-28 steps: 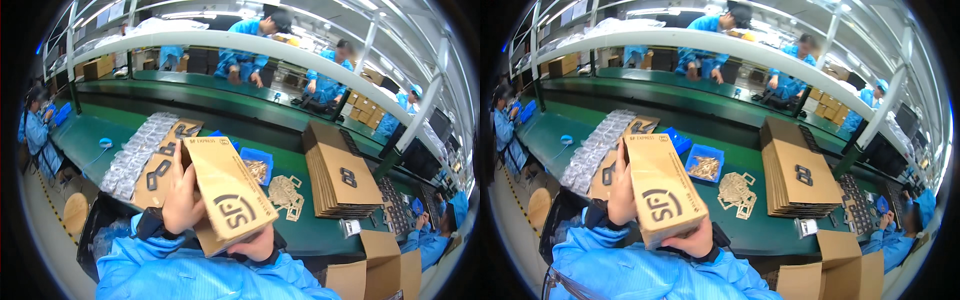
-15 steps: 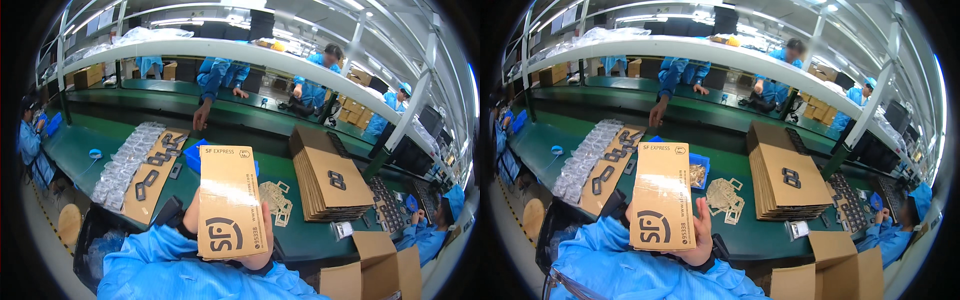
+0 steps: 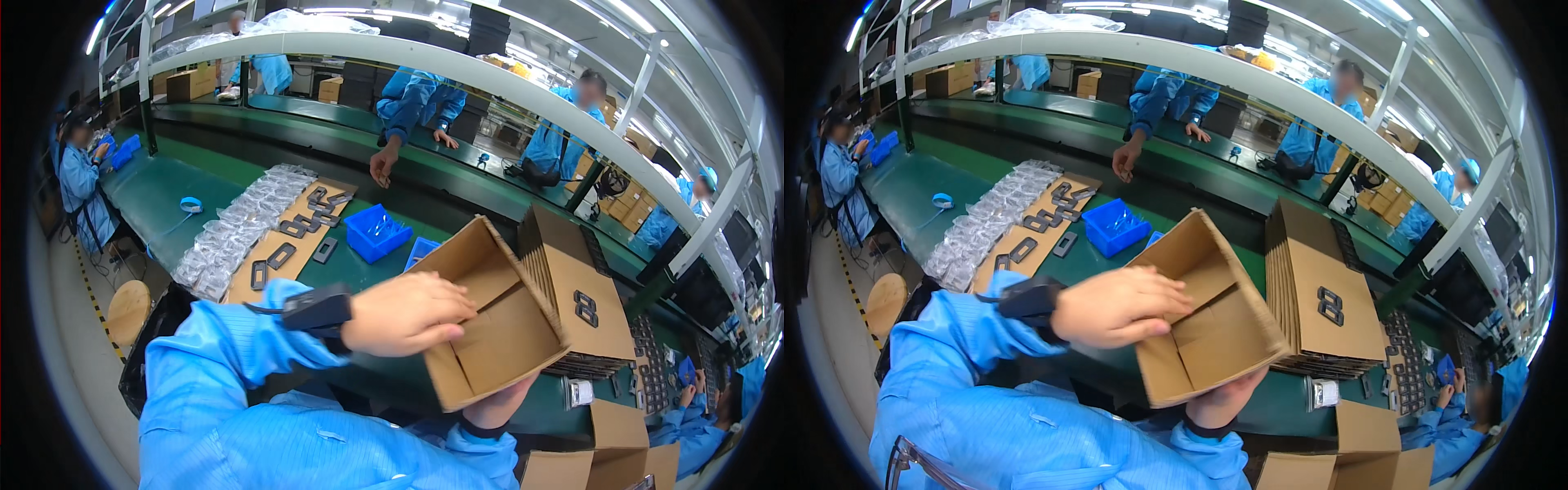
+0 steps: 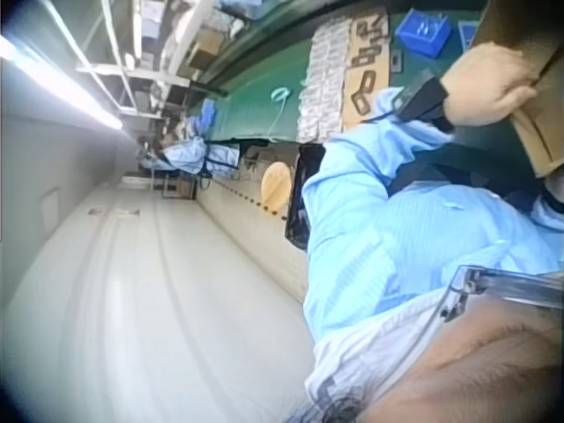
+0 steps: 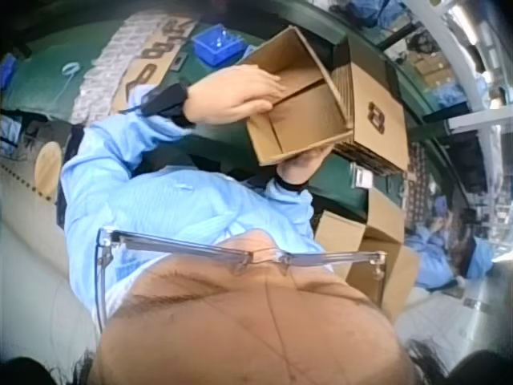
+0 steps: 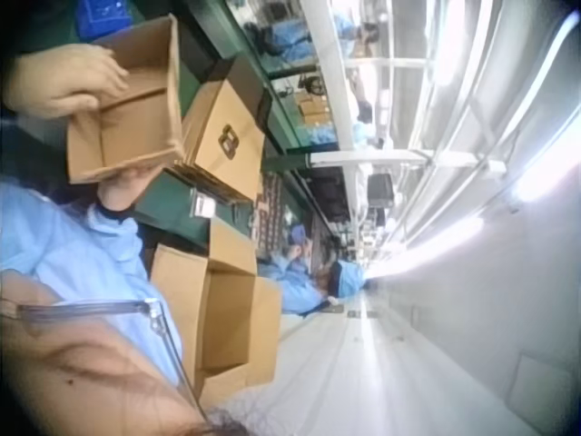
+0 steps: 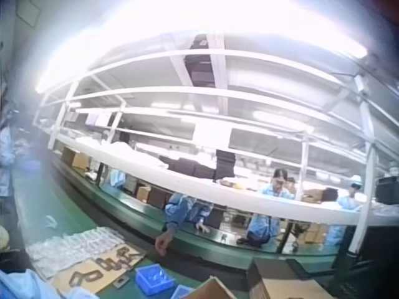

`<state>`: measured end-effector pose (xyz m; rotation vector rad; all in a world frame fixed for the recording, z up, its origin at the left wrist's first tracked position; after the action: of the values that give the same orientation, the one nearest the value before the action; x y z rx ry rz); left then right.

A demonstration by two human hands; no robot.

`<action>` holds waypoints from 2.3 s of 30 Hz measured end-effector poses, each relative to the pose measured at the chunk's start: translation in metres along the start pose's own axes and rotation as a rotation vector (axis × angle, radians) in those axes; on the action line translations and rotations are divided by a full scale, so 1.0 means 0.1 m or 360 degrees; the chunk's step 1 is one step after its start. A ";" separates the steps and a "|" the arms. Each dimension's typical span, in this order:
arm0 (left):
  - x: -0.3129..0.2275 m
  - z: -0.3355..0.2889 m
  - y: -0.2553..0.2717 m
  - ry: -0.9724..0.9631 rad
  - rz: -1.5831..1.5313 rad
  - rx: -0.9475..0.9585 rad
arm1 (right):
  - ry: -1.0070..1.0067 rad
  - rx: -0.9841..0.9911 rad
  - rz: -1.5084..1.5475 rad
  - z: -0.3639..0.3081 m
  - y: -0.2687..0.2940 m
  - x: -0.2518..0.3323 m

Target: The recorder is assembling small parts, placing them into cardboard boxes, and organizing assembly line trays in a factory setting.

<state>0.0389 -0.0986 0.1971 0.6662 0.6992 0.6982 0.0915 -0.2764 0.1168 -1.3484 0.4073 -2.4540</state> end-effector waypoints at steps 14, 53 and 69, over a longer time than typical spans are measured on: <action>1.66 1.09 0.58 -0.0185 0.0550 -0.0210 | -0.0727 -0.0277 0.0567 0.51 0.14 -0.93; 0.71 -0.65 0.80 0.0536 0.0254 -0.0127 | -0.1467 0.0731 0.0528 -0.23 -0.55 -0.73; 0.51 -1.63 0.91 0.1114 -0.0430 -0.0717 | -0.1826 0.0740 0.0690 -0.62 -1.27 -0.68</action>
<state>-0.0854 0.0424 0.1513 -0.1113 1.1982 0.8037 0.0561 -0.1276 0.0826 -1.8786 -0.1483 -1.0452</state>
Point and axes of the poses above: each hand's wrist, its own z-axis towards the middle knuckle, its own y-axis out of the back of the hand, x = y × z, the point moved 5 cm from there along z, towards the middle knuckle, and after that the axes turned 12 degrees about -x, right-handed, at the moved point
